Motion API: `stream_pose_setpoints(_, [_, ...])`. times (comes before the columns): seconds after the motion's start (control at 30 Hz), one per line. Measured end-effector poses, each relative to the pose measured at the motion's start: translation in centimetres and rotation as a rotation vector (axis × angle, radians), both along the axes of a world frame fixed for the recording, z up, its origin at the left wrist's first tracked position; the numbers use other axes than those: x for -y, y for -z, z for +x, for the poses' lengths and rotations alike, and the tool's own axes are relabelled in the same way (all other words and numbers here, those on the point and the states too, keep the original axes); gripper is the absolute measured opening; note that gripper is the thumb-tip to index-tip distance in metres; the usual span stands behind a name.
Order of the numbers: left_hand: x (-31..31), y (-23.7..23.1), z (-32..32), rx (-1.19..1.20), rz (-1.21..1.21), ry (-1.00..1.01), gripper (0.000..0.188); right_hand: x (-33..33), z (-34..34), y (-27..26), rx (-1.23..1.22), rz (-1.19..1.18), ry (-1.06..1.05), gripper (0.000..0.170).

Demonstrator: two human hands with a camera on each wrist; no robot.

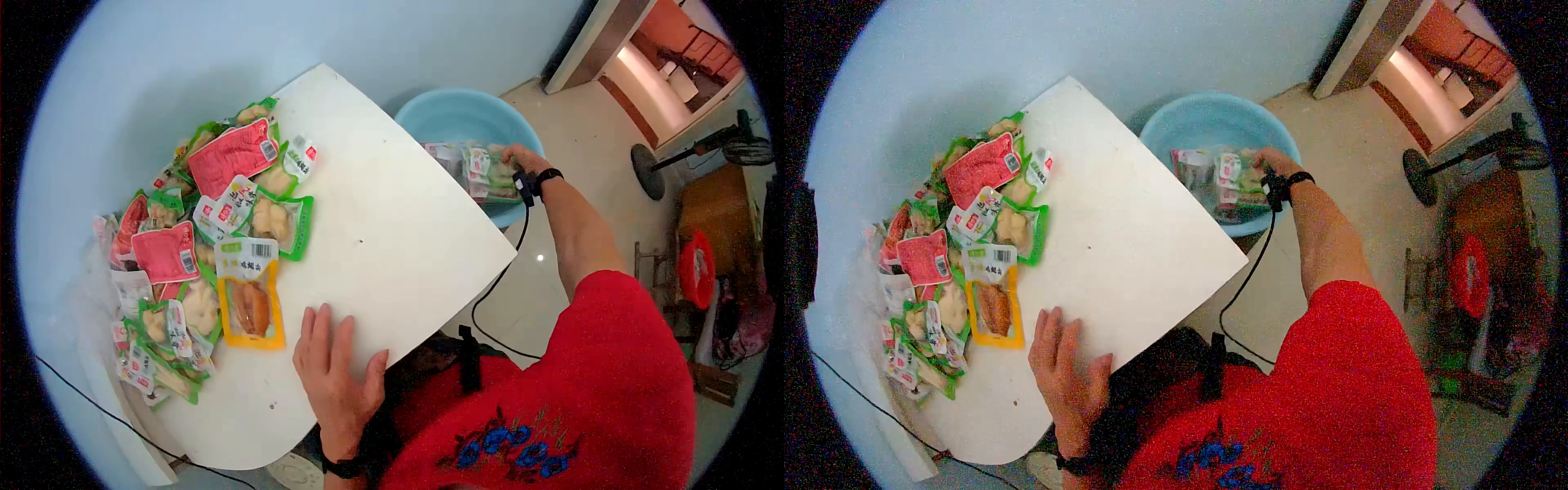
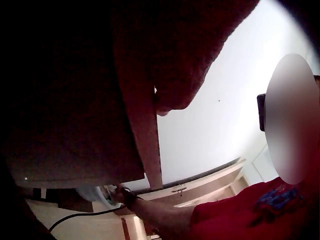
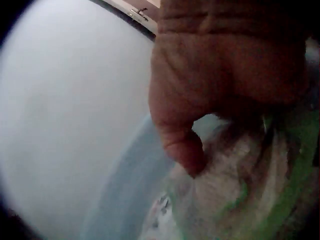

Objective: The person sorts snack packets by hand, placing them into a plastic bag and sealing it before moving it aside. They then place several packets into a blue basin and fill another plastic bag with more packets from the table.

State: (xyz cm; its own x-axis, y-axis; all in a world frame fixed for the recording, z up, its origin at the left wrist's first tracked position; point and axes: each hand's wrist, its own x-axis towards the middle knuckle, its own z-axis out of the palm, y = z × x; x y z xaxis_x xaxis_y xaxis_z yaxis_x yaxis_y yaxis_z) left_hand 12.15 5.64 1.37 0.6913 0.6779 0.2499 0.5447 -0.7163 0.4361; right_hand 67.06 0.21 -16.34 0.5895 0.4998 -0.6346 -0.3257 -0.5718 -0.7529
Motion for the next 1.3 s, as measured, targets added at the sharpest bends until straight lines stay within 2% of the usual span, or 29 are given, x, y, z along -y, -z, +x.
stream_pose_setpoints(0.07, [0.0, 0.0, 0.1, -0.006, -0.007, -0.003, 0.051, -0.1, -0.7, 1.0, -0.047, -0.025, 0.030, 0.016])
stream_pose_setpoints(0.13, [0.1, -0.1, 0.3, -0.018, 0.001, -0.002, 0.050, -0.4, -0.3, 1.5, 0.065, -0.012, -0.034, 0.018])
stream_pose_setpoints(0.2, [0.1, -0.2, 0.2, -0.027, 0.003, -0.007, 0.049, -1.2, -0.2, 1.5, 0.183, 0.007, -0.104, 0.020])
stream_pose_setpoints(0.27, [0.1, -0.3, 0.3, -0.039, -0.006, -0.013, 0.048, -1.6, -0.9, 2.2, 0.469, -0.141, -0.197, 0.019])
stream_pose_setpoints(0.33, [0.2, -0.4, 0.4, -0.043, -0.013, -0.017, 0.046, -1.6, 0.4, 5.4, 0.890, -0.356, -0.559, 0.020])
stream_pose_setpoints(0.4, [0.1, -0.4, 0.4, -0.049, -0.009, -0.020, 0.046, -2.0, 5.3, 12.5, 1.433, -0.615, -1.211, 0.023])
stream_pose_setpoints(0.5, [0.2, -0.2, 0.6, -0.059, -0.001, -0.020, 0.046, -3.0, -4.4, 3.0, 1.406, -0.651, -0.471, 0.025])
stream_pose_setpoints(0.6, [0.2, -0.2, 0.7, -0.060, 0.007, -0.027, 0.046, -2.8, -2.9, 3.5, 1.040, -0.555, -0.603, 0.031])
stream_pose_setpoints(0.67, [0.3, -0.2, 0.7, -0.066, 0.003, -0.031, 0.046, -2.3, -3.8, 3.7, 0.841, -0.308, -0.540, 0.038])
stream_pose_setpoints(0.73, [0.4, -0.4, 0.7, -0.073, 0.008, -0.033, 0.046, -1.5, -3.9, 6.4, 0.799, -0.209, -0.479, 0.046])
stream_pose_setpoints(0.77, [0.5, -0.4, 0.8, -0.073, 0.012, -0.034, 0.047, -0.8, -2.9, 11.8, 0.861, -0.231, -0.451, 0.050])
stream_pose_setpoints(0.87, [0.6, -0.5, 1.0, -0.079, 0.017, -0.041, 0.047, -1.4, -6.6, 7.6, 0.916, -0.438, -0.486, 0.058])
stream_pose_setpoints(0.9, [0.7, -0.5, 0.9, -0.057, 0.013, -0.036, 0.047, -1.8, -7.1, 6.8, 0.903, -0.441, -0.451, 0.056])
stream_pose_setpoints(0.97, [0.7, -0.4, 0.8, -0.016, 0.005, -0.032, 0.047, -2.1, -5.6, 8.7, 1.008, -0.476, -0.599, 0.051])
stream_pose_setpoints(1.03, [0.6, -0.1, 0.6, -0.010, 0.022, -0.022, 0.048, -2.1, -5.9, 7.7, 0.892, -0.359, -0.381, 0.049])
stream_pose_setpoints(1.1, [0.5, 0.0, 0.5, -0.008, 0.030, -0.024, 0.048, -2.6, -6.0, 5.9, 0.884, -0.390, -0.367, 0.055])
stream_pose_setpoints(1.17, [0.5, 0.0, 0.5, -0.014, 0.030, -0.022, 0.048, -2.8, -6.7, 1.2, 0.979, -0.578, -0.537, 0.072])
stream_pose_setpoints(1.27, [0.5, -0.1, 0.5, -0.015, 0.049, -0.019, 0.048, -3.9, -8.0, -3.0, 0.812, -0.495, -0.732, 0.046])
stream_pose_setpoints(1.3, [0.5, 0.0, 0.6, -0.006, 0.054, -0.019, 0.048, -3.9, -7.8, -2.2, 0.729, -0.499, -0.731, 0.056])
